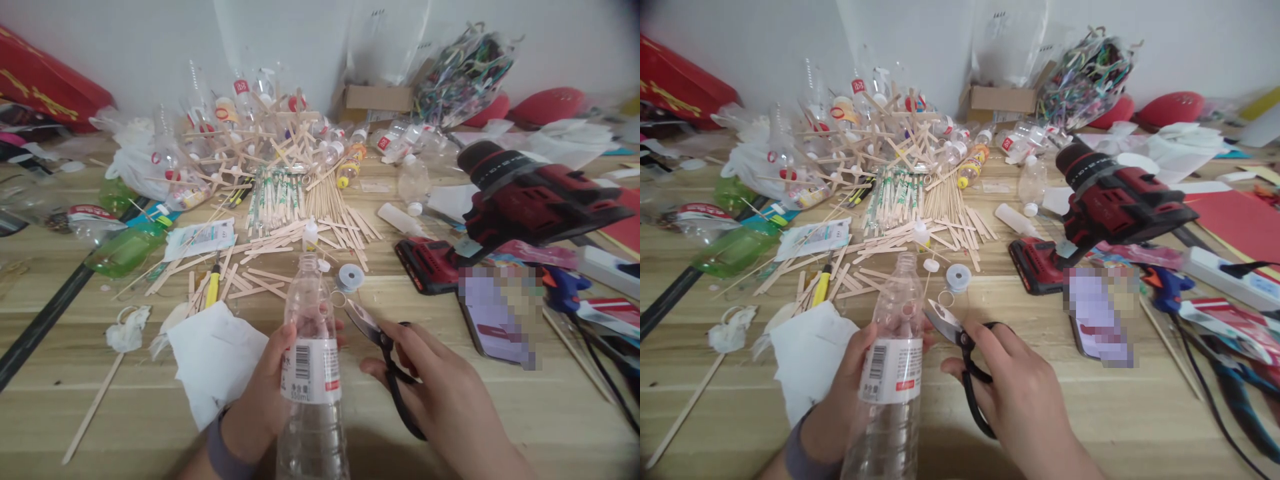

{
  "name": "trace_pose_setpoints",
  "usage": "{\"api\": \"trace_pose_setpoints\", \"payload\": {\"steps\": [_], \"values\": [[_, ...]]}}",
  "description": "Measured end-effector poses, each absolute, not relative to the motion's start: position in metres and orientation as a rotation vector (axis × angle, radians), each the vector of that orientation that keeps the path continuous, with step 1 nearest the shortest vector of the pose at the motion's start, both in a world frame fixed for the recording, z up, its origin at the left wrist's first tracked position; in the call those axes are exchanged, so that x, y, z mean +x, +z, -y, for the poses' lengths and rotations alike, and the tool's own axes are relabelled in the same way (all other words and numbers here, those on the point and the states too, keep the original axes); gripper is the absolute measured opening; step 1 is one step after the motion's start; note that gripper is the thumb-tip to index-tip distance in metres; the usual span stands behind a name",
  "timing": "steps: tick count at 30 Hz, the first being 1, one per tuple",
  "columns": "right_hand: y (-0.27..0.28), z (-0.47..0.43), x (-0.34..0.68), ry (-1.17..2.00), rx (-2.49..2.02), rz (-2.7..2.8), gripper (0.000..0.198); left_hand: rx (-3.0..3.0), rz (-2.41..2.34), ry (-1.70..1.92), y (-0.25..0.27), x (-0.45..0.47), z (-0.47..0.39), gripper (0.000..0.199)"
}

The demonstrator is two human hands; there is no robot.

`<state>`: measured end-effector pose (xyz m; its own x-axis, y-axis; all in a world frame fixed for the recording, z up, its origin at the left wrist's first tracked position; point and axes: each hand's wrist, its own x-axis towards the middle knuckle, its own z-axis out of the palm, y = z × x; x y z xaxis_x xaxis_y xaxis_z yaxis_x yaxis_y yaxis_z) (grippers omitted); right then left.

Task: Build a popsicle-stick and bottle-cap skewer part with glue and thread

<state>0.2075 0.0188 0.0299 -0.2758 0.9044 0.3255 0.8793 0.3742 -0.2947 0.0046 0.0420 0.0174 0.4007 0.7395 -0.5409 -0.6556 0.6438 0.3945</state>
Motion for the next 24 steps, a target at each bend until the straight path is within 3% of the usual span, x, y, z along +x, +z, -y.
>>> {"api": "trace_pose_setpoints", "payload": {"steps": [13, 24], "values": [[0.026, -0.021, 0.208, -0.066, -1.544, 2.292, 0.042, 0.218, -0.826, 0.858, 0.007, 0.001, -0.039, 0.044], [0.028, -0.025, 0.208, -0.333, -1.479, 2.333, 0.037, 0.184, -0.798, 0.793, 0.014, 0.003, -0.04, 0.047]]}}
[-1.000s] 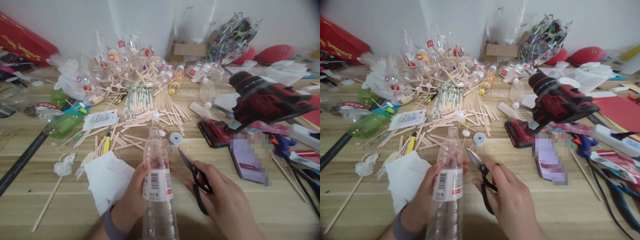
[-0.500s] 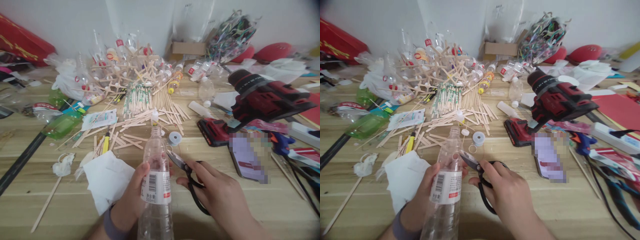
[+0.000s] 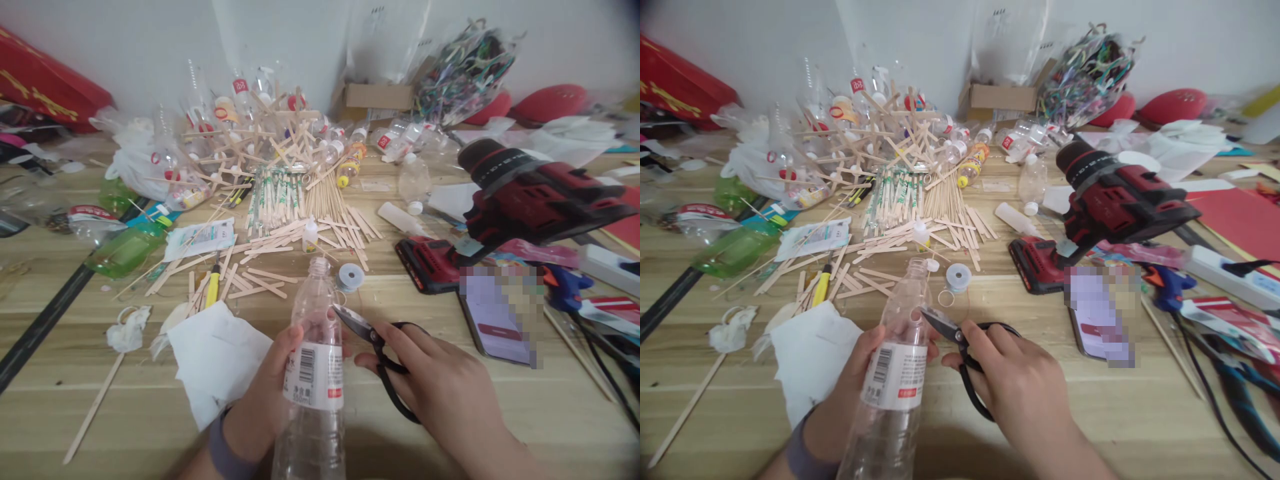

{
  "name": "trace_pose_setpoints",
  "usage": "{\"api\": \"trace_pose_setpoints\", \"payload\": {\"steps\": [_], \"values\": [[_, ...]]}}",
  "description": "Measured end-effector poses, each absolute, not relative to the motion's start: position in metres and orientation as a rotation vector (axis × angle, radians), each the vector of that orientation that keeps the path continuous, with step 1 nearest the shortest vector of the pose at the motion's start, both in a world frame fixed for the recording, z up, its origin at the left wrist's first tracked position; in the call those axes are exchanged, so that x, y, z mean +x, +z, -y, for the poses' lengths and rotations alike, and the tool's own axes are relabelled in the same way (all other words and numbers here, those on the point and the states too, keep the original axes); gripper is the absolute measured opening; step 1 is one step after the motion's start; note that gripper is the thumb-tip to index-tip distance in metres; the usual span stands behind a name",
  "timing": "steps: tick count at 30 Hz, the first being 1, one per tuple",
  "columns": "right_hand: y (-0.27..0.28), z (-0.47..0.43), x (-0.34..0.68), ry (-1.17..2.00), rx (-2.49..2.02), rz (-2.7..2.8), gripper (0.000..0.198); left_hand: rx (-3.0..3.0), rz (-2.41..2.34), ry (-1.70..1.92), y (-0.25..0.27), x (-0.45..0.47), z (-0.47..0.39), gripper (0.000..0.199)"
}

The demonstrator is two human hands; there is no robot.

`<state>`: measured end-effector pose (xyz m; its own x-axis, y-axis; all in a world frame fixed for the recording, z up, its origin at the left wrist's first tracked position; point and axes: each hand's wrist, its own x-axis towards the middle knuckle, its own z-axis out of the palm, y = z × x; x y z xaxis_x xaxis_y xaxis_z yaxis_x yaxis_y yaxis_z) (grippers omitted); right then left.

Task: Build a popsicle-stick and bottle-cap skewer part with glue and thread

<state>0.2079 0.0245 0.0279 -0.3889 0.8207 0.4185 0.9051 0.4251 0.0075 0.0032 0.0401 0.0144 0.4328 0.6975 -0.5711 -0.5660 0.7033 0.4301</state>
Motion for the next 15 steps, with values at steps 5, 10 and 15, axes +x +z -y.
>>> {"api": "trace_pose_setpoints", "payload": {"steps": [5, 10, 15], "values": [[0.0327, -0.0275, 0.2112, -0.374, -1.419, 2.373, 0.038, 0.201, -0.692, 0.806, 0.0077, 0.0033, -0.0415, 0.048], [0.0351, -0.0291, 0.215, -0.401, -1.391, 2.385, 0.038, 0.195, -0.665, 0.8, 0.0058, 0.0019, -0.0409, 0.049], [0.0335, -0.0276, 0.2096, -0.472, -1.415, 2.328, 0.04, 0.091, -0.748, 0.784, 0.0119, 0.0043, -0.0437, 0.048]]}}
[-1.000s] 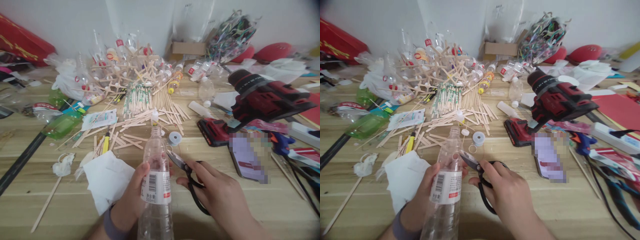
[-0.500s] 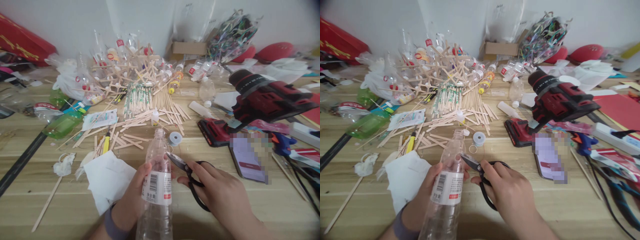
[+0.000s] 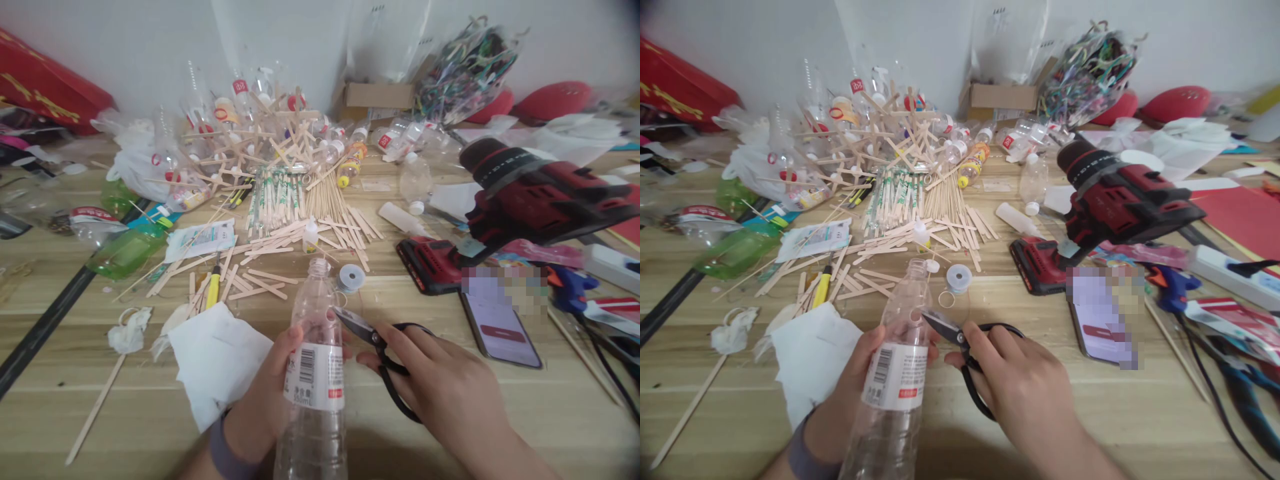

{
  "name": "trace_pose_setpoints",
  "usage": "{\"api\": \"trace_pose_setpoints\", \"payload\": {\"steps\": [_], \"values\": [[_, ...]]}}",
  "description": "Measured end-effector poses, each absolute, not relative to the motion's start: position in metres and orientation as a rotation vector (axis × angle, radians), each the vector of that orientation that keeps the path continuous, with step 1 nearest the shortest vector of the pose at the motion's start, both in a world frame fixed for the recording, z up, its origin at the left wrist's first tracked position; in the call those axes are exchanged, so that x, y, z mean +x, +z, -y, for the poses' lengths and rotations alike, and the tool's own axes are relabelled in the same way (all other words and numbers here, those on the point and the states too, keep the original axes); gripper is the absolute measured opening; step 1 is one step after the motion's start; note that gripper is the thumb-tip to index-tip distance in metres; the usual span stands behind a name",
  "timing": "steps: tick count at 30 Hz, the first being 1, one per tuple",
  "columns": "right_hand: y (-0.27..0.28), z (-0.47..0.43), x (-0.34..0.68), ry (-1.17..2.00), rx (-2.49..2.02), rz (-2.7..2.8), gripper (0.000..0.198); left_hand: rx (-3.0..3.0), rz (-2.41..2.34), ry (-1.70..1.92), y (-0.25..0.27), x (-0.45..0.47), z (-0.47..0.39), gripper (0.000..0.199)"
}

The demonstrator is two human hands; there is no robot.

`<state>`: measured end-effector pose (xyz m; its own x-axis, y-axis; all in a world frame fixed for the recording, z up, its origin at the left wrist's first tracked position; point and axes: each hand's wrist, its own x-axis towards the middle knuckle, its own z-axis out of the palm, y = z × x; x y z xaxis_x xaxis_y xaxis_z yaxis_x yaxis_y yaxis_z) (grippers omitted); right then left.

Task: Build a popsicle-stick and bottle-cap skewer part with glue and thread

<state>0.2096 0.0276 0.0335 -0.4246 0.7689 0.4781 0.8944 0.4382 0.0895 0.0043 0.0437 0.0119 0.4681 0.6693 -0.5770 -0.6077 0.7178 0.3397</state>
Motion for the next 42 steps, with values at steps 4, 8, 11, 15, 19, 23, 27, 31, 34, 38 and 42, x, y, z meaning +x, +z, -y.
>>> {"api": "trace_pose_setpoints", "payload": {"steps": [4, 8, 11, 15, 19, 23, 27, 31, 34, 38, 42], "values": [[0.035, -0.029, 0.207, -0.529, -1.408, 2.313, 0.044, 0.075, -0.761, 0.772, 0.011, 0.004, -0.044, 0.052], [0.039, -0.031, 0.21, -0.573, -1.379, 2.333, 0.045, 0.094, -0.704, 0.72, 0.007, 0.001, -0.043, 0.051], [0.04, -0.033, 0.212, -0.612, -1.359, 2.341, 0.045, 0.102, -0.679, 0.723, 0.005, 0.001, -0.043, 0.045], [0.041, -0.033, 0.218, -0.662, -1.326, 2.384, 0.04, 0.118, -0.696, 0.718, 0.003, 0.001, -0.042, 0.05], [0.047, -0.036, 0.227, -0.74, -1.287, 2.463, 0.034, 0.153, -0.684, 0.677, -0.001, 0.001, -0.041, 0.055], [0.054, -0.041, 0.231, -0.815, -1.272, 2.512, 0.031, 0.147, -0.674, 0.638, 0.001, 0.001, -0.043, 0.058], [0.056, -0.045, 0.23, -0.87, -1.263, 2.515, 0.029, 0.151, -0.675, 0.615, 0.007, 0.002, -0.047, 0.058], [0.06, -0.049, 0.228, -0.877, -1.231, 2.545, 0.031, 0.142, -0.65, 0.599, 0.005, 0.003, -0.048, 0.059], [0.063, -0.052, 0.229, -0.875, -1.188, 2.576, 0.033, 0.134, -0.65, 0.599, 0.0, 0.003, -0.046, 0.059], [0.064, -0.054, 0.232, -0.877, -1.151, 2.605, 0.034, 0.144, -0.666, 0.624, -0.005, 0.001, -0.045, 0.06], [0.064, -0.056, 0.234, -0.88, -1.135, 2.631, 0.029, 0.224, -0.642, 0.622, -0.004, 0.0, -0.047, 0.054]]}}
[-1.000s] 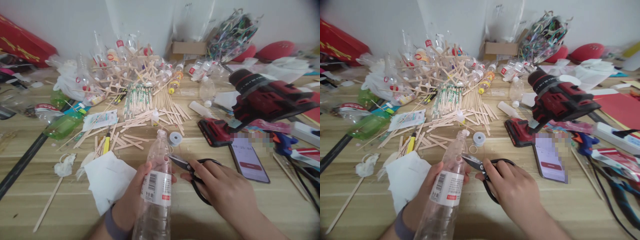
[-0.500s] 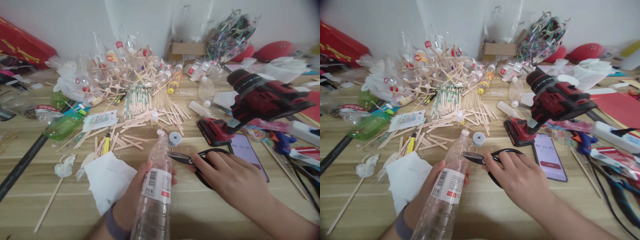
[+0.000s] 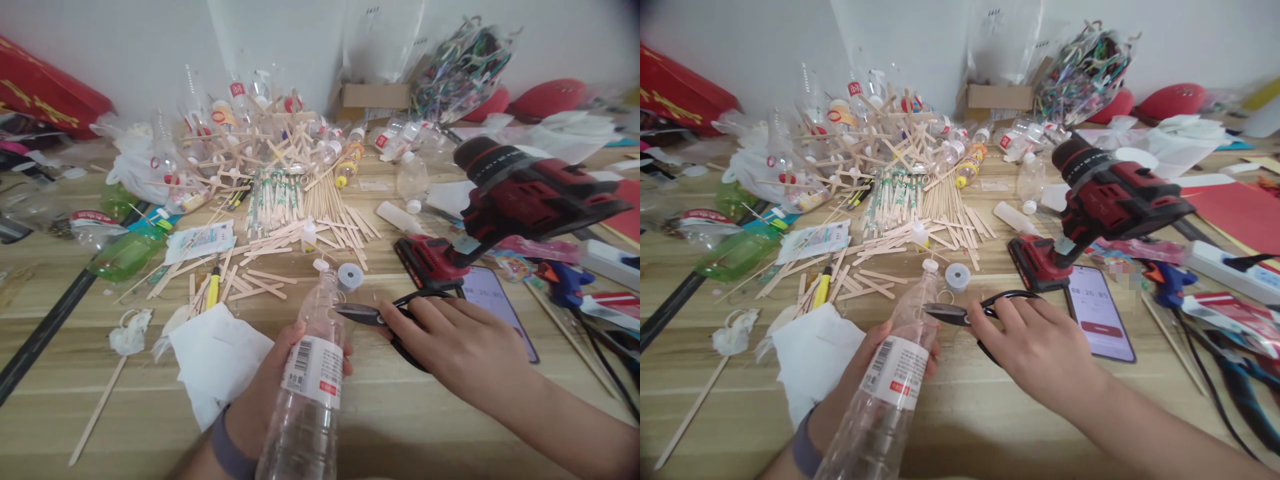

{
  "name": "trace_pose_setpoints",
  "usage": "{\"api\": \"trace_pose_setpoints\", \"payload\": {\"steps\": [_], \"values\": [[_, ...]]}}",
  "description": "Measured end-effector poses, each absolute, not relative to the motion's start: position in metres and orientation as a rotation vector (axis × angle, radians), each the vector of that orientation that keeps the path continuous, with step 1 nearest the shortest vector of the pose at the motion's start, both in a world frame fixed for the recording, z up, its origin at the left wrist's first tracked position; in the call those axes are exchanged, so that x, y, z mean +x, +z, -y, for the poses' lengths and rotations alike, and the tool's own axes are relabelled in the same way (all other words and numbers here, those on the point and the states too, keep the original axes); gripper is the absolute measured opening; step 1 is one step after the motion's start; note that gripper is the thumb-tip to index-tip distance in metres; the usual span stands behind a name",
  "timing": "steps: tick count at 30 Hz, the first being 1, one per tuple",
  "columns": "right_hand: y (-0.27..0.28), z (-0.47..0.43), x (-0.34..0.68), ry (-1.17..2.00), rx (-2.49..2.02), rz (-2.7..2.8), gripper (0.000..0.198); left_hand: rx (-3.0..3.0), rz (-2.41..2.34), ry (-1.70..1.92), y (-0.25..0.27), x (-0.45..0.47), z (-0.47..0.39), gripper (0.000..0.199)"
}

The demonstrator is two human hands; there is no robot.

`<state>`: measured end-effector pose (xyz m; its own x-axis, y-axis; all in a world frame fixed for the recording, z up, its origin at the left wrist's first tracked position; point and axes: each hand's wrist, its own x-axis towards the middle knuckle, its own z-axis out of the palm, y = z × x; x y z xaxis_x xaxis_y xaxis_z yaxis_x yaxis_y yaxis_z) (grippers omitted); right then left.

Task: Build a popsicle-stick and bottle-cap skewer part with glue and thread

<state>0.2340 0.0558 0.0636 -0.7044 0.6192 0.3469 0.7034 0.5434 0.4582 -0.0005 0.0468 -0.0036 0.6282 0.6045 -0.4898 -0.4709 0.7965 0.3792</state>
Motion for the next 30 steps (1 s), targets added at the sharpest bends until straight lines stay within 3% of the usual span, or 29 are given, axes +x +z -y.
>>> {"api": "trace_pose_setpoints", "payload": {"steps": [10, 20, 30], "values": [[0.063, -0.061, 0.235, -0.891, -1.089, 2.629, 0.024, 0.125, -0.721, 0.658, 0.011, 0.003, -0.046, 0.045], [0.062, -0.064, 0.236, -0.87, -1.021, 2.61, 0.027, 0.268, -0.637, 0.548, -0.007, -0.004, -0.05, 0.056], [0.049, -0.067, 0.243, -0.557, -1.189, 2.541, 0.038, 0.238, -0.613, 0.674, -0.001, 0.0, -0.049, 0.06]]}}
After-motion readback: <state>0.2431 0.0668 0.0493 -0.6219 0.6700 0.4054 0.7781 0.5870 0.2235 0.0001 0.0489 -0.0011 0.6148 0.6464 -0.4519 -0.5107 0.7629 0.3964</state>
